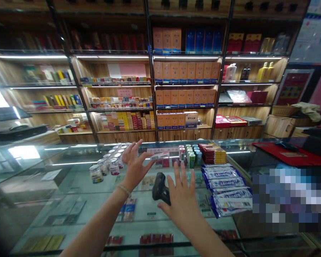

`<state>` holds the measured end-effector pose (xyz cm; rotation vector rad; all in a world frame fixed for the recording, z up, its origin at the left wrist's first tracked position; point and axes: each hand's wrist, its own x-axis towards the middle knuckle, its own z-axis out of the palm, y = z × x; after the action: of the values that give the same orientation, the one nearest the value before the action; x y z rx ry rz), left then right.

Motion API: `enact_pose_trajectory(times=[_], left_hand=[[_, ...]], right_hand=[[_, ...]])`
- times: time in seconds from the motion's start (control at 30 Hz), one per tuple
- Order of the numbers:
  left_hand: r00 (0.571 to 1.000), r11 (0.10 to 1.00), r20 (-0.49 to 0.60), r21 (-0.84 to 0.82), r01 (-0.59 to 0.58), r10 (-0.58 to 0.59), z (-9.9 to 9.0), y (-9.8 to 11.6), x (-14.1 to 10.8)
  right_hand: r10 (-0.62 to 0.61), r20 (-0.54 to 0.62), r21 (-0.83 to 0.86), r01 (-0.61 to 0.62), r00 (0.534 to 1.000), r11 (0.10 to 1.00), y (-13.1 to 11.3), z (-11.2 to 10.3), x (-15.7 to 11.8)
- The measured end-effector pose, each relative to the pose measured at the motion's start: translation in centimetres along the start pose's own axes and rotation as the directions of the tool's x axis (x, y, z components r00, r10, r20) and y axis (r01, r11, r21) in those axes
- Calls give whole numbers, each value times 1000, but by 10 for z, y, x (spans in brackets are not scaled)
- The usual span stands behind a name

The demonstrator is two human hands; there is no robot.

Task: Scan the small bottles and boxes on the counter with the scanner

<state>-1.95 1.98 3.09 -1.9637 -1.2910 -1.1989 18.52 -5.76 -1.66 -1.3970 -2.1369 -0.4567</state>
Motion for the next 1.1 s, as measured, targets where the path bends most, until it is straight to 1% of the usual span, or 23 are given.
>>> enact_pose_trajectory(times=[0.2, 0.43, 0.63, 0.93, 1.1], left_hand=[[1000, 1000, -7, 1, 1, -1, -1, 0, 0], [1000, 1000, -5, 5, -17, 18, 2, -2, -1], [1000, 1000, -17, 4, -19, 19, 4, -2, -2], [999, 999, -14, -12, -38, 38, 6, -4, -2], [1000, 1000, -13, -25, -17, 17, 9, -9, -3]], right_hand=[[65, 51, -39, -63, 997, 997, -10, 2, 0], [140, 169, -40, -135, 976, 990, -21, 15, -7], [162, 221, -10, -164, 962, 986, -24, 10, -4], [188, 232, 13, -196, 954, 981, -24, 12, -4], [188, 161, 78, -202, 969, 976, -21, 3, -3]])
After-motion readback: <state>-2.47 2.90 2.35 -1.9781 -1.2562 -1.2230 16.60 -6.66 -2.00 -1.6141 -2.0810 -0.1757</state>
